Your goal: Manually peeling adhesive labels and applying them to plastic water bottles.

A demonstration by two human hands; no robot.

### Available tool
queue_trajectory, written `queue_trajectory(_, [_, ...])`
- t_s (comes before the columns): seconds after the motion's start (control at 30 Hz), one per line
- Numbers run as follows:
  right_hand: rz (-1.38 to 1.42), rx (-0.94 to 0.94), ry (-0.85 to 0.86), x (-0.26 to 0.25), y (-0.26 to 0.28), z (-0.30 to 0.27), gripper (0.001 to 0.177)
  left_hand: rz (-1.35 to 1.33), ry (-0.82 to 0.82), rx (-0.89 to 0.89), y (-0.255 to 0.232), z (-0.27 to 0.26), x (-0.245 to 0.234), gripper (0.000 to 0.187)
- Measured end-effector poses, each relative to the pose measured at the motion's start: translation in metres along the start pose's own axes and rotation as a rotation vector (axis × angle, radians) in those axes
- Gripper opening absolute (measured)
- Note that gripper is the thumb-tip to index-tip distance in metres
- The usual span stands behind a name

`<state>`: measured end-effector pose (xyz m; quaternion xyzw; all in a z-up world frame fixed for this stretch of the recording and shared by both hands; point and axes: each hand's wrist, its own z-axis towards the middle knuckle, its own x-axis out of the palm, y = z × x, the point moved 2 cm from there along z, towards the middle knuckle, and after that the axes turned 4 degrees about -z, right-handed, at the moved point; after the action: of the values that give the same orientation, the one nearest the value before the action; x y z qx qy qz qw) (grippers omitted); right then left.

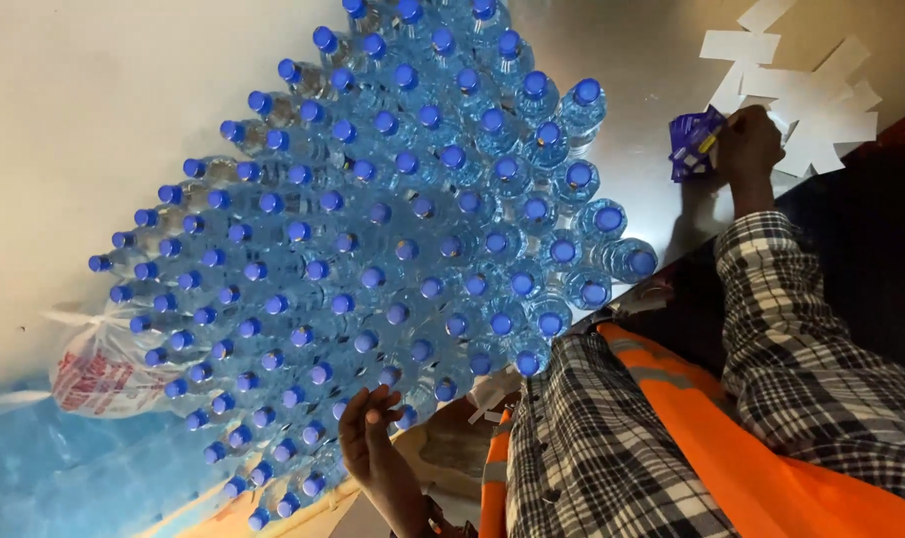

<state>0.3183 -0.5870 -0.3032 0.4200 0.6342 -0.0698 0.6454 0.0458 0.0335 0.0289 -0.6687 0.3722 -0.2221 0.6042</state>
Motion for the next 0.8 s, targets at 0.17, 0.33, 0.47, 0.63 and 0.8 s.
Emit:
queue_trajectory(0.17, [0.399,-0.487,-0.118,-0.080,0.033,-0.039,0.016,0.006,0.100,0.164,-0.042,0.002,0.020,0.026])
queue_trajectory(0.33, [0.730,-0.828,0.349,-0.243,0.222,-0.221,0.013,0.118,0.310,0.327,-0.095,0.010,0.088,0.027])
queue_trajectory(0.47, [0.671,-1.326,0.746,-0.264,0.278,-0.303,0.049,-0.084,0.636,0.604,-0.118,0.000,0.134,0.018])
queue_trajectory(0.63, [0.780,-1.247,0.609,-0.281,0.305,-0.383,0.054,-0.425,0.991,0.223,-0.116,-0.029,0.133,0.038])
queue_trajectory(0.8, [1.085,-0.810,0.489,-0.261,0.299,-0.436,0.043,-0.667,0.527,0.289,-0.105,-0.037,0.098,0.032])
